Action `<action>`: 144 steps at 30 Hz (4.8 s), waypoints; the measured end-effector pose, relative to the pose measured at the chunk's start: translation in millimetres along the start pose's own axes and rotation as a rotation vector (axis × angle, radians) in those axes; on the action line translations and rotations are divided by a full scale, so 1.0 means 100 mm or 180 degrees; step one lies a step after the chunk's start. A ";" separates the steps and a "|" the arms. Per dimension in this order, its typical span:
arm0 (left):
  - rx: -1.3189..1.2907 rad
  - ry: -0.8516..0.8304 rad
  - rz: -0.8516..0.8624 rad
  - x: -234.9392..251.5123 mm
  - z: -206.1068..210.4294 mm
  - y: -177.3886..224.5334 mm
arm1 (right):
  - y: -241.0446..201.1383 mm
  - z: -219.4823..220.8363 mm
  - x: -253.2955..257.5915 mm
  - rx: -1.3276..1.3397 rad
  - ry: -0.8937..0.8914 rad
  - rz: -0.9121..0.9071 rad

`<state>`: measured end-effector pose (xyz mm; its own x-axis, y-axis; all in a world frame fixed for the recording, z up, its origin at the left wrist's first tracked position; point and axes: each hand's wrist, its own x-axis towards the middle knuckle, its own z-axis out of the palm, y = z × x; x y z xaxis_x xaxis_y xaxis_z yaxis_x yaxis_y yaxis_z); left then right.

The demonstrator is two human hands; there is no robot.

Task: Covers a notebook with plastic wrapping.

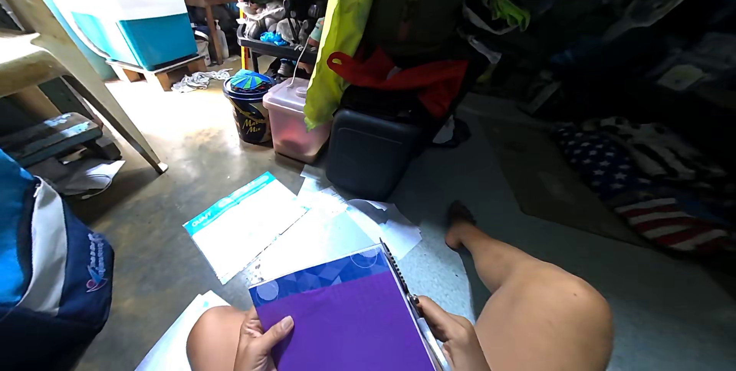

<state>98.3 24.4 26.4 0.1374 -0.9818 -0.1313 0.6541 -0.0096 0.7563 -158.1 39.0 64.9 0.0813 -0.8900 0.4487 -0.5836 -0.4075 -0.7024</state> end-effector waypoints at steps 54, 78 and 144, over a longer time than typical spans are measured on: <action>-0.0006 -0.0009 -0.0122 -0.03 0.02 -0.06 | 0.03 0.01 0.04 0.0090 0.0194 -0.0023; 0.0104 -0.0026 -0.0113 -0.06 0.06 -0.04 | 0.04 -0.01 0.07 -0.0103 0.0104 0.0039; 0.4233 -0.5053 -0.0426 0.03 2.13 0.04 | 0.17 -1.05 -0.89 0.1785 0.1395 0.0732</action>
<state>-57.3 -19.2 165.9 -0.9478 -0.2317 -0.2191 -0.3122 0.5343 0.7855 -259.7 132.3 71.1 -0.3909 -0.8499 0.3533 -0.0379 -0.3687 -0.9288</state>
